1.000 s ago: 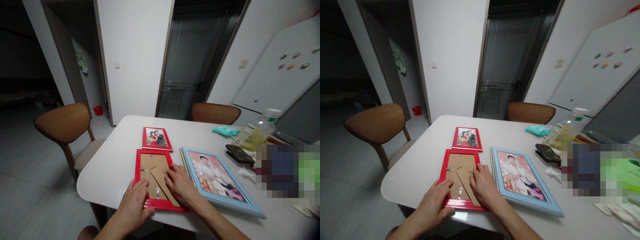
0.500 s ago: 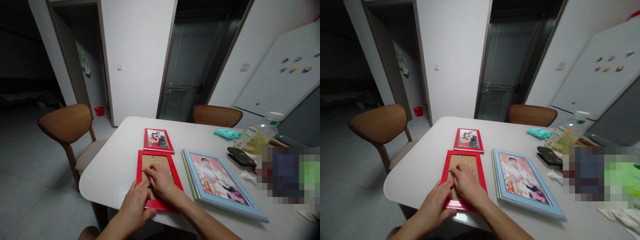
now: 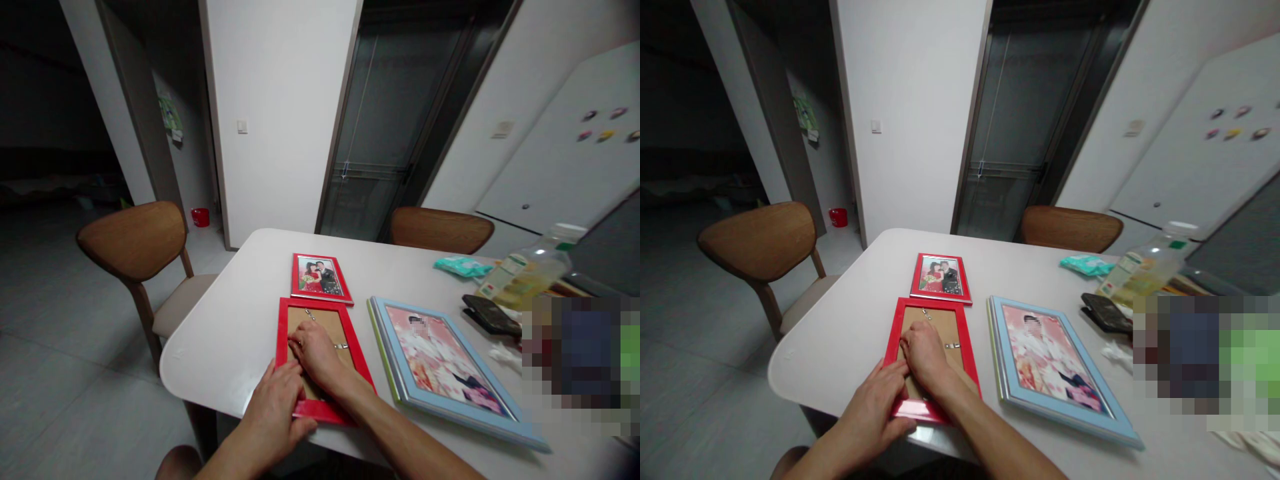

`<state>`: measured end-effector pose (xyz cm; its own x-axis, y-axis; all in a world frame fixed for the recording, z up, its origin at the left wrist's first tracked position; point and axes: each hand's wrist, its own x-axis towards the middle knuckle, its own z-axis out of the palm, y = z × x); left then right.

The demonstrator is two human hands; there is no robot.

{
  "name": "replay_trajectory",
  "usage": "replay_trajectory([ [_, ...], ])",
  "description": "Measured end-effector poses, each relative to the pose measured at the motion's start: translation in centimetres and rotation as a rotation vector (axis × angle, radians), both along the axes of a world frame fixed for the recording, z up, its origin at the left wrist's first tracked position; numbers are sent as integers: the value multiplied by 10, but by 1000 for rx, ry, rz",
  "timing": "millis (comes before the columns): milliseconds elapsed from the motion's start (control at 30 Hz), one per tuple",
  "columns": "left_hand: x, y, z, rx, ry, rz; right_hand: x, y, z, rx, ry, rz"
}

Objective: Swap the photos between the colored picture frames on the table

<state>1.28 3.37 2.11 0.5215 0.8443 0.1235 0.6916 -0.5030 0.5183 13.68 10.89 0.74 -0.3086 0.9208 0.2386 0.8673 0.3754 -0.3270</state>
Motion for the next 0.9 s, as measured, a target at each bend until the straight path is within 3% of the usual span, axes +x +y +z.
replay_trajectory([
  [167, 0, -2, 0, -5, 1, 8, 7, 4, 6, -18, 48, -20],
  [433, -1, -2, 0, -19, 28, 10, 30, 49, 1, -55, 114, -361],
  [600, 6, -4, 0, -29, 33, 47, 30, 60, 1, -69, 229, -438],
  [767, 5, -8, -4, -8, -26, 71, 47, 49, 18, -43, 459, -354],
  [900, -9, -8, 3, 17, -254, 108, 76, 11, 30, 5, 695, -376],
])
